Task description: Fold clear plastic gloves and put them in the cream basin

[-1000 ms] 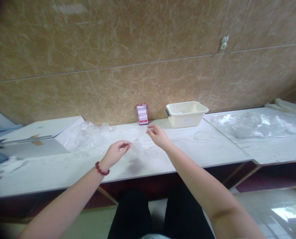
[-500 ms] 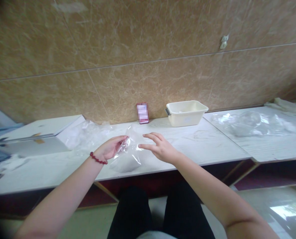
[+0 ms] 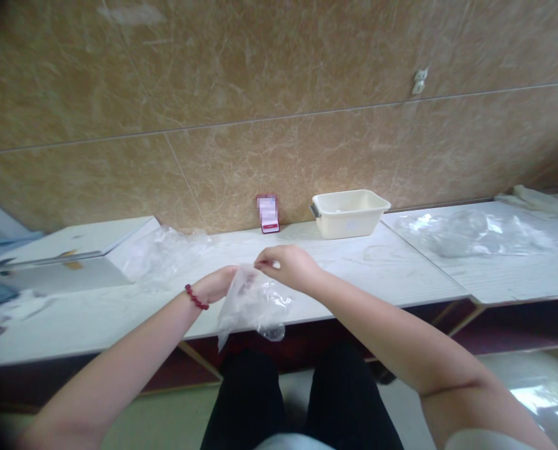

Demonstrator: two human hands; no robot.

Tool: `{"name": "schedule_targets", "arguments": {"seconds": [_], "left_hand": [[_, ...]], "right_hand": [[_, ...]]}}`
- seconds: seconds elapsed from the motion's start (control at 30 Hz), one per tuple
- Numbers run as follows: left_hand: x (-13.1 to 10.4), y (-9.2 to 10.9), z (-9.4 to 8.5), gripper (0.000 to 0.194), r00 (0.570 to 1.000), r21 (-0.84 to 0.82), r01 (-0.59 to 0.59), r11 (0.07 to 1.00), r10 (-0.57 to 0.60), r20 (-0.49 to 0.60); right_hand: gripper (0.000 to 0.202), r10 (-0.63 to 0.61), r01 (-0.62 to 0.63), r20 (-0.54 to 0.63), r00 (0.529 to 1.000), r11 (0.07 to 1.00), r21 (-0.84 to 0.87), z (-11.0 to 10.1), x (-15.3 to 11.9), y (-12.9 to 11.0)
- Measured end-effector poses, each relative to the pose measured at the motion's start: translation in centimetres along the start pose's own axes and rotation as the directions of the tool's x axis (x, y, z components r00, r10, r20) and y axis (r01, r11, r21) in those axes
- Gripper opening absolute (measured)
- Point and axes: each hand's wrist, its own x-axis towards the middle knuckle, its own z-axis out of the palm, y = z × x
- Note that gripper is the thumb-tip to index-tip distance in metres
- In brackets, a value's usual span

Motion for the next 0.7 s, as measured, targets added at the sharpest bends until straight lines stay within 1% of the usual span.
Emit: {"name": "schedule_targets", "arguments": {"seconds": [0.07,0.1,0.13,0.17,0.2,0.23,0.27,0.3,0.33,0.37,0.4,0.43,0.47,0.53,0.57,0.6,0.63,0.67,0.7], "left_hand": [[-0.9,1.6,-0.3,0.045,0.99,0.068,-0.09,0.994,0.096,-0.1],[-1.4,2.5,-0.4,0.051,0.981,0.098,-0.134,0.986,0.146,-0.131],[-2.1,3.5,-0.3,0.055,0.972,0.141,-0.167,0.976,0.188,-0.145],[-2.7,4.5,-0.1,0.057,0.955,0.209,-0.218,0.953,0.253,-0.158],[-3.3,5.4,0.2,0.056,0.932,0.31,-0.257,0.916,0.32,-0.171],[-3.7,6.3,0.5,0.053,0.905,0.43,-0.284,0.857,0.388,-0.177],[-4.1,7.0,0.8,0.051,0.874,0.558,-0.279,0.781,0.447,-0.188],[-4.2,7.6,1.0,0.046,0.849,0.67,-0.254,0.697,0.493,-0.191],[-4.2,8.1,1.0,0.039,0.833,0.755,-0.219,0.618,0.521,-0.185],[-4.1,8.5,0.8,0.032,0.831,0.81,-0.182,0.557,0.527,-0.175],[-3.7,8.9,0.5,0.027,0.846,0.837,-0.153,0.525,0.508,-0.164],[-3.3,9.1,0.0,0.023,0.872,0.839,-0.134,0.527,0.466,-0.153],[-2.6,9.2,-0.6,0.021,0.904,0.82,-0.117,0.561,0.402,-0.146],[-1.0,9.1,-1.7,0.019,0.956,0.719,-0.067,0.691,0.252,-0.153],[-0.1,8.9,-2.3,0.018,0.967,0.637,-0.039,0.77,0.189,-0.17],[1.0,8.5,-2.7,0.016,0.97,0.534,-0.016,0.845,0.143,-0.198],[2.1,8.0,-3.1,0.014,0.97,0.414,0.004,0.91,0.098,-0.224],[3.3,7.5,-3.5,0.012,0.97,0.298,0.015,0.954,0.059,-0.237],[4.4,6.9,-3.8,0.013,0.97,0.212,0.02,0.977,0.032,-0.239]], "right_hand": [[0.015,0.123,-0.122,0.026,0.992,0.992,-0.013,-1.1,1.1,0.0],[0.015,0.171,-0.169,0.046,0.984,0.985,-0.028,-1.6,1.7,0.0],[0.015,0.211,-0.209,0.068,0.975,0.977,-0.039,-2.2,2.2,0.0],[0.015,0.242,-0.239,0.097,0.966,0.97,-0.038,-2.6,2.6,0.1],[0.016,0.265,-0.264,0.131,0.955,0.964,-0.021,-3.0,3.1,0.1],[0.016,0.282,-0.288,0.171,0.944,0.958,0.009,-3.4,3.4,0.1],[0.016,0.295,-0.311,0.21,0.932,0.949,0.047,-3.7,3.8,0.2],[0.016,0.308,-0.337,0.249,0.918,0.938,0.083,-4.0,4.1,0.3],[0.016,0.326,-0.369,0.287,0.901,0.923,0.11,-4.3,4.3,0.4],[0.016,0.349,-0.405,0.322,0.88,0.906,0.126,-4.5,4.6,0.7],[0.016,0.374,-0.444,0.359,0.855,0.886,0.135,-4.7,4.8,1.1],[0.016,0.403,-0.488,0.397,0.825,0.862,0.138,-4.8,5.1,1.6],[0.016,0.432,-0.533,0.433,0.791,0.834,0.142,-4.8,5.3,2.1],[0.014,0.489,-0.625,0.488,0.723,0.764,0.159,-4.3,5.9,3.4],[0.013,0.511,-0.658,0.498,0.7,0.732,0.174,-3.8,6.3,4.2],[0.012,0.531,-0.684,0.501,0.684,0.705,0.187,-3.1,6.6,5.0],[0.01,0.539,-0.685,0.48,0.692,0.7,0.202,-2.3,7.0,5.7],[0.01,0.541,-0.676,0.458,0.706,0.708,0.206,-1.4,7.4,6.5],[0.013,0.53,-0.647,0.425,0.733,0.737,0.196,-0.6,7.8,7.2]]}}
